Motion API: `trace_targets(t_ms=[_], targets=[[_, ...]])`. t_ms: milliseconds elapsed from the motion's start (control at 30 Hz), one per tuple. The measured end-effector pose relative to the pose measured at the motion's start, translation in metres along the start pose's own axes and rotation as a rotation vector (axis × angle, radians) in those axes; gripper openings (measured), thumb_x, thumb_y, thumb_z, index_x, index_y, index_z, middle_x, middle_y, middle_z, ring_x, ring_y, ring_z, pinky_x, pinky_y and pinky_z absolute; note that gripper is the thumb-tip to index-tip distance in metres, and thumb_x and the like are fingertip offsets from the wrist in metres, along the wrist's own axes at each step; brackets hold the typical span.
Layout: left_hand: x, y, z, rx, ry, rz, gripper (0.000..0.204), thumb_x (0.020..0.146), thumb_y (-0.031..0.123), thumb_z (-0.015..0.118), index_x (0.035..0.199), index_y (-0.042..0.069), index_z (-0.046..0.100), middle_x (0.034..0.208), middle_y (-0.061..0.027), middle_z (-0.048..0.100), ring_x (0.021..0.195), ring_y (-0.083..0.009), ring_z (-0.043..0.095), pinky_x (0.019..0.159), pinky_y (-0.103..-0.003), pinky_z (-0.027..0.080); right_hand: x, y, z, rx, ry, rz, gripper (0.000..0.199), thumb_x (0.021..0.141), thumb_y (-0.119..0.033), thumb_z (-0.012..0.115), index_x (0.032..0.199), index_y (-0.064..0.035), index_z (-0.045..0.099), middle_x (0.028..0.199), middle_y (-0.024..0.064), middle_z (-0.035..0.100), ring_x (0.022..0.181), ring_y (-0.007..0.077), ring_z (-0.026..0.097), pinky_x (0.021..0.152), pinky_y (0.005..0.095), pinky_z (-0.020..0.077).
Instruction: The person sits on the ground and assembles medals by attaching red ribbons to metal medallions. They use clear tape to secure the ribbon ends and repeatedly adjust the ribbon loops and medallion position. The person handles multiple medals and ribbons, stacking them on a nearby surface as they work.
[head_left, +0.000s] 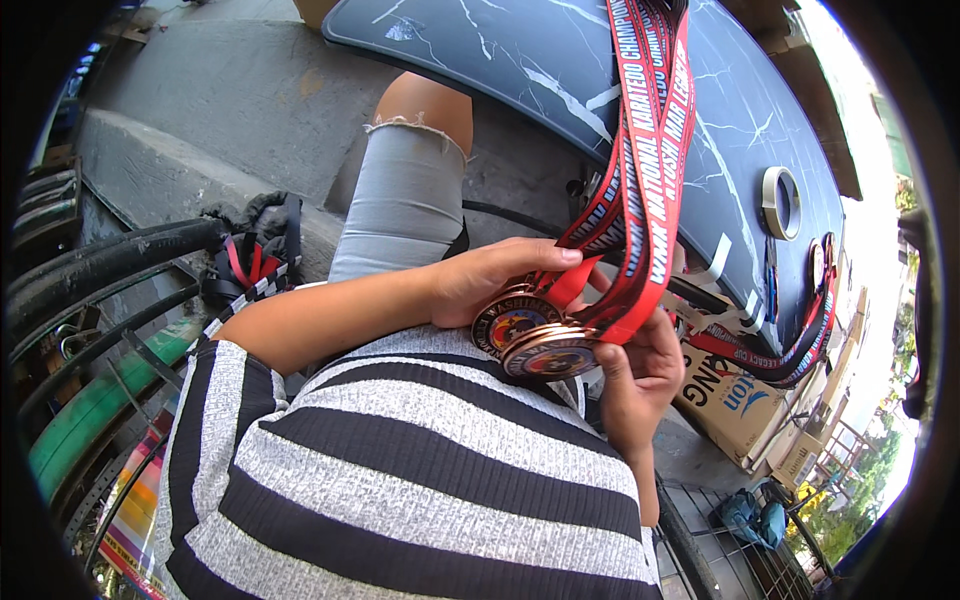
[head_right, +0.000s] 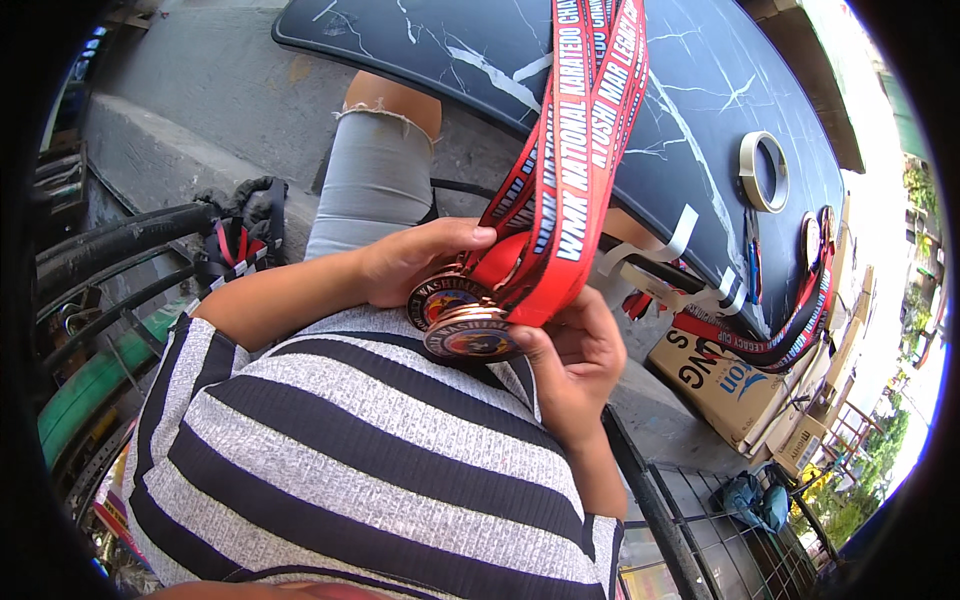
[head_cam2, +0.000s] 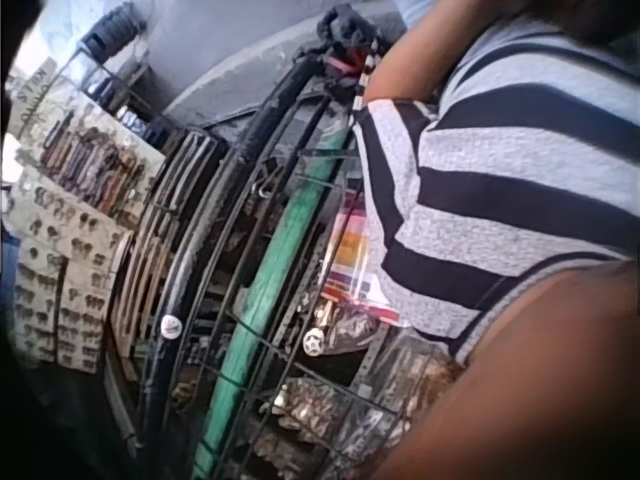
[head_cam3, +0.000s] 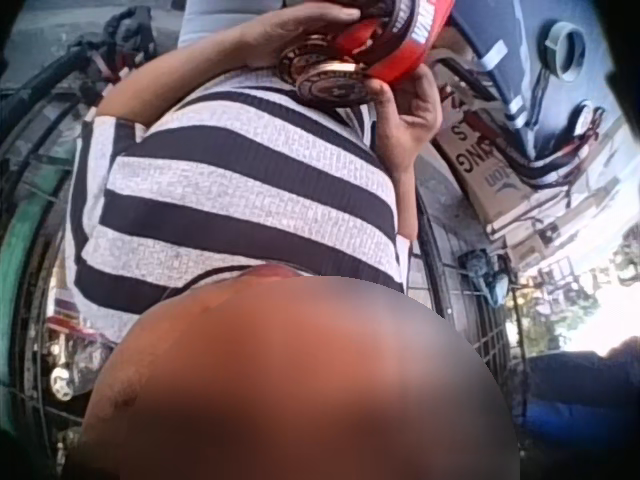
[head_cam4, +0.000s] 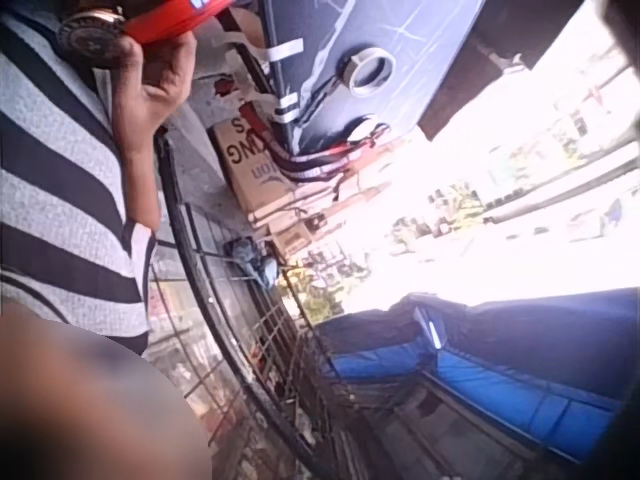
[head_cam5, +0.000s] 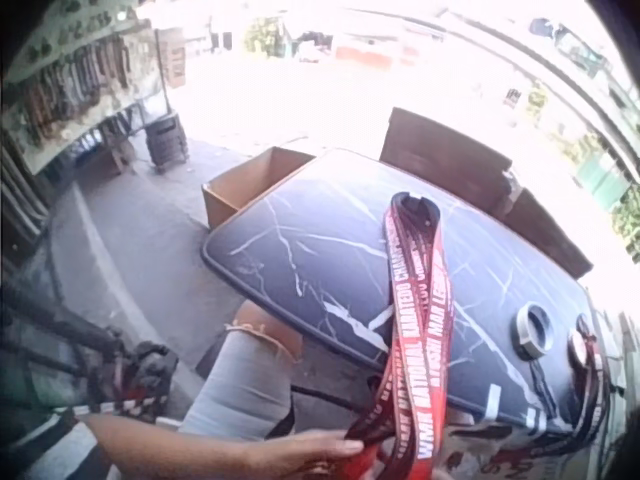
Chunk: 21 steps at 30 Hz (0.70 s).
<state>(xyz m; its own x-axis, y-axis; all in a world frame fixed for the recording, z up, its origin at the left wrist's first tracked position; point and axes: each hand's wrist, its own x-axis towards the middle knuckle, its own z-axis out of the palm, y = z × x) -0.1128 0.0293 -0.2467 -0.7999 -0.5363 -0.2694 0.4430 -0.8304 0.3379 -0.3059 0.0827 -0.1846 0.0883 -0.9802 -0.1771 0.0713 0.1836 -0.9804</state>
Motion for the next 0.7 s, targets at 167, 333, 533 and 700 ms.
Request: trace_targets(t_ms=[167,333,533,700], targets=[[-0.004,-0.002,0.006,0.321,-0.006,0.11,0.088,0.073,0.034,0.086,0.139,0.0,0.04,0.129,-0.011,0.057,0.12,-0.0173,0.055,0.106,-0.035,0.042,-0.001,0.016,0.004,-0.176,-0.067,-0.14,0.033,0.087,0.001,0.069,0.116,0.0037,0.054,0.12,0.0089,0.044,0.107,0.0164,0.059,0.087,0.0269,0.0507],[-0.002,-0.003,0.007,0.47,0.049,0.136,0.077,0.066,0.022,0.092,0.127,0.0,0.05,0.114,-0.0072,0.064,0.106,-0.0131,0.06,0.095,-0.029,0.048,0.011,-0.002,-0.003,-0.819,-0.13,-0.328,0.038,0.074,-0.006,0.079,0.107,0.0008,0.06,0.109,0.0105,0.047,0.101,0.0209,0.054,0.084,0.0328,0.0499],[0.0,-0.005,-0.006,0.461,0.016,0.062,0.068,0.068,0.013,0.089,0.126,0.001,0.054,0.117,-0.0092,0.066,0.109,-0.0159,0.062,0.102,-0.033,0.045,0.046,-0.077,-0.013,-1.062,-0.273,-0.087,0.042,0.066,-0.022,0.088,0.095,-0.0005,0.066,0.093,0.0083,0.057,0.078,0.0181,0.059,0.071,0.0299,0.0493],[0.002,-0.005,-0.008,0.412,-0.085,0.049,0.061,0.069,0.012,0.085,0.122,0.002,0.058,0.117,-0.0101,0.065,0.11,-0.0156,0.061,0.1,-0.032,0.046,0.171,-0.103,-0.033,-1.121,-0.179,-0.848,0.02,0.088,-0.022,0.068,0.093,-0.0028,0.067,0.091,0.0116,0.066,0.082,0.0225,0.062,0.07,0.0328,0.045]])
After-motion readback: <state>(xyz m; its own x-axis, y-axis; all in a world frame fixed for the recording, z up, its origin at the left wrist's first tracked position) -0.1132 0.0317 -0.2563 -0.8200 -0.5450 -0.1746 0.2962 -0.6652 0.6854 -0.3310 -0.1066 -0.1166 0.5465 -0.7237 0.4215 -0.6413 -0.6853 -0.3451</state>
